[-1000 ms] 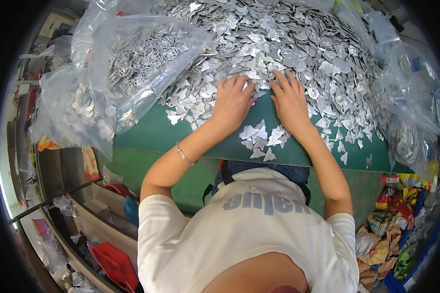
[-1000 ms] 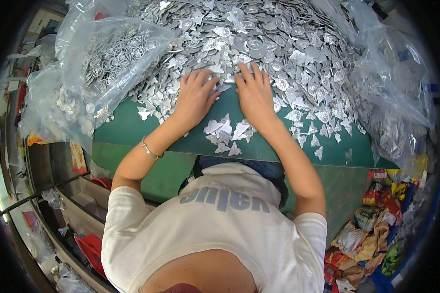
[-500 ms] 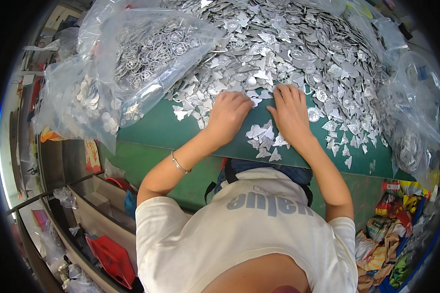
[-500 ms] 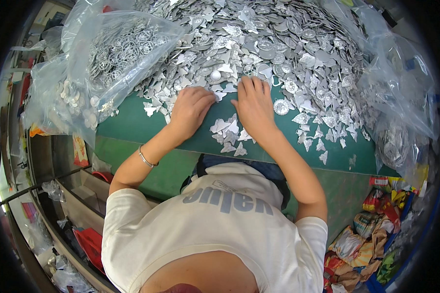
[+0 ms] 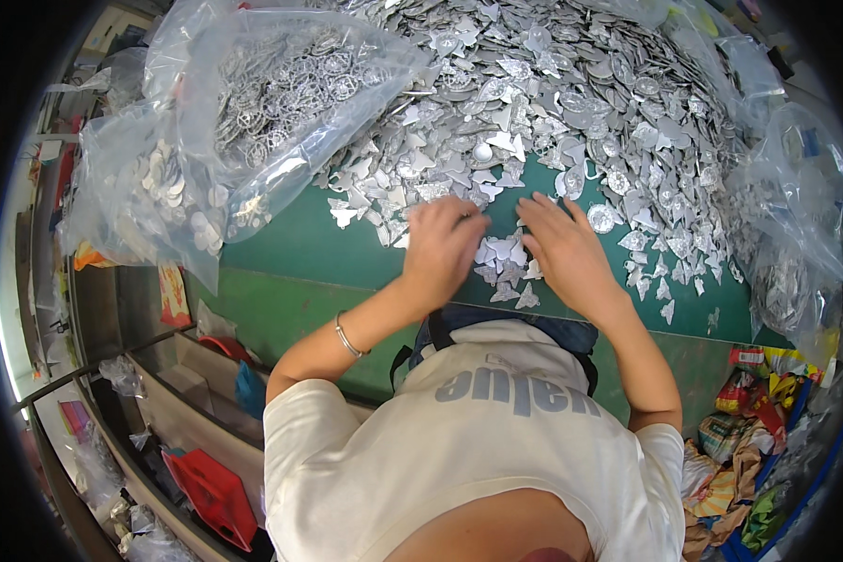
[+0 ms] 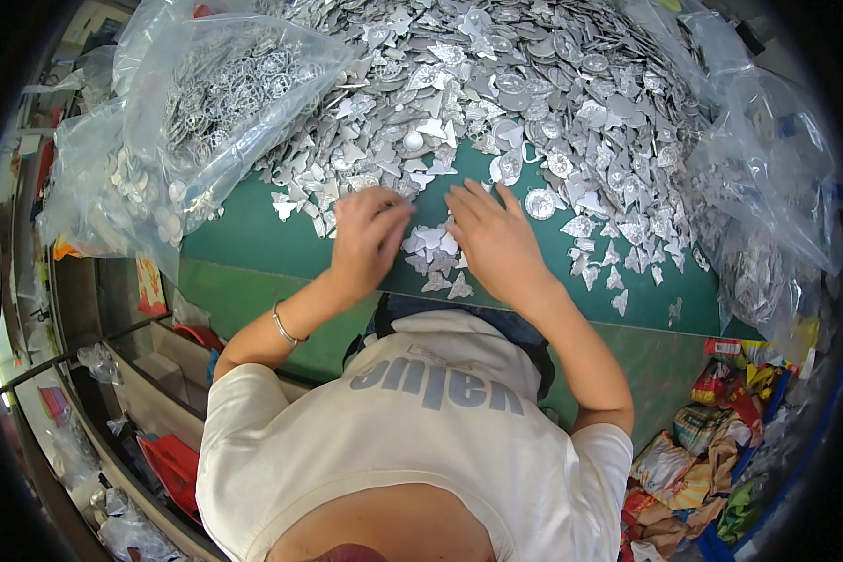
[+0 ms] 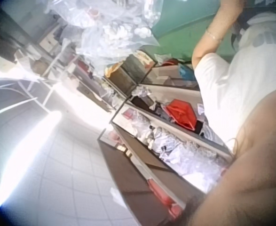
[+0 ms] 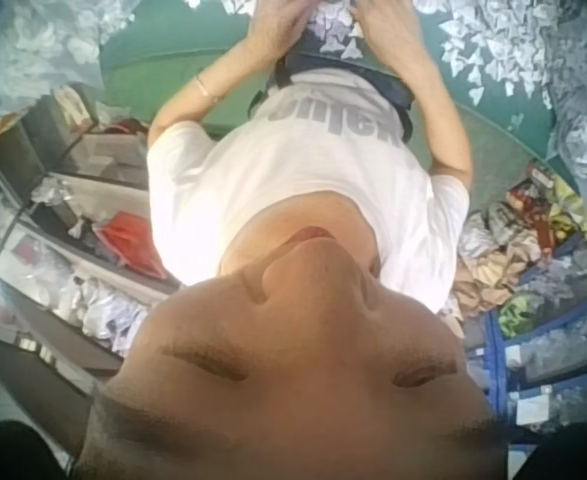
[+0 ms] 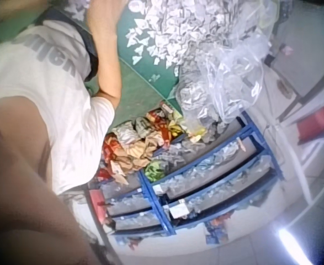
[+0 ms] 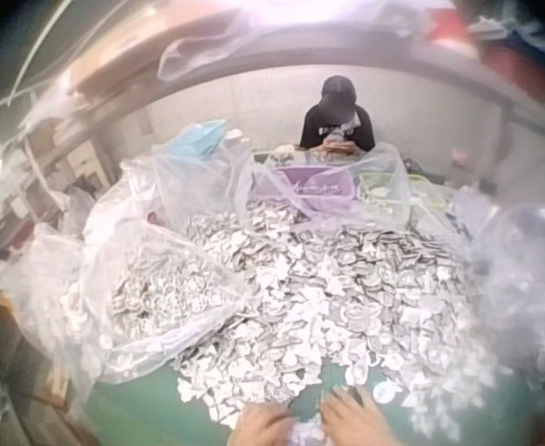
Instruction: The person sorts small silver butterfly-shaped decorative items from a large pile on a green workbench, picking them up and grouping them by hand.
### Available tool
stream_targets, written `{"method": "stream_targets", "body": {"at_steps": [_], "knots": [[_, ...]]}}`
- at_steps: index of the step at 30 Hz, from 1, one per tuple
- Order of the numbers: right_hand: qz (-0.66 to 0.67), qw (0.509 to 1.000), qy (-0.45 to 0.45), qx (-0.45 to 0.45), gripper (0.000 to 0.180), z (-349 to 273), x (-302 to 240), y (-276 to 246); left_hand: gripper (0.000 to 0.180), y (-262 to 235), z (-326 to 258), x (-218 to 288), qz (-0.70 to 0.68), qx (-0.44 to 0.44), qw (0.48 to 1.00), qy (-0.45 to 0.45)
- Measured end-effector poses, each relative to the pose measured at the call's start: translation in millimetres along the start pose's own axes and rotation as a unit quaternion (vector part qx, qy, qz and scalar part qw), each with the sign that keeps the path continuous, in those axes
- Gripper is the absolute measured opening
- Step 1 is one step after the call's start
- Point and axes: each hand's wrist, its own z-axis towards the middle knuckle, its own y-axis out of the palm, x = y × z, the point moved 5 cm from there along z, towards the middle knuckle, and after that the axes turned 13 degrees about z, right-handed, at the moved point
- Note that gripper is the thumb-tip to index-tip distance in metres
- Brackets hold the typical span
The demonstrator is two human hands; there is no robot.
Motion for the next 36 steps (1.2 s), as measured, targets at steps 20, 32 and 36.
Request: {"method": "stream_targets", "body": {"at_steps": [20,32,36], "knots": [[-0.021,0.999,-0.037,0.025,0.048,2.4,-3.8,1.6,0.044,9.8,-1.2,-3.1,0.071,-0.09,0.993,-0.022],[0.044,0.998,-0.026,0.044,0.051,-7.0,-1.1,-5.7,0.042,16.9,0.5,-7.3,-0.078,-0.092,0.993,-0.004],[-0.005,0.998,-0.034,0.045,0.049,-3.2,-3.6,0.0,0.048,18.8,13.5,1.1,0.038,-0.094,0.995,0.023]]}}
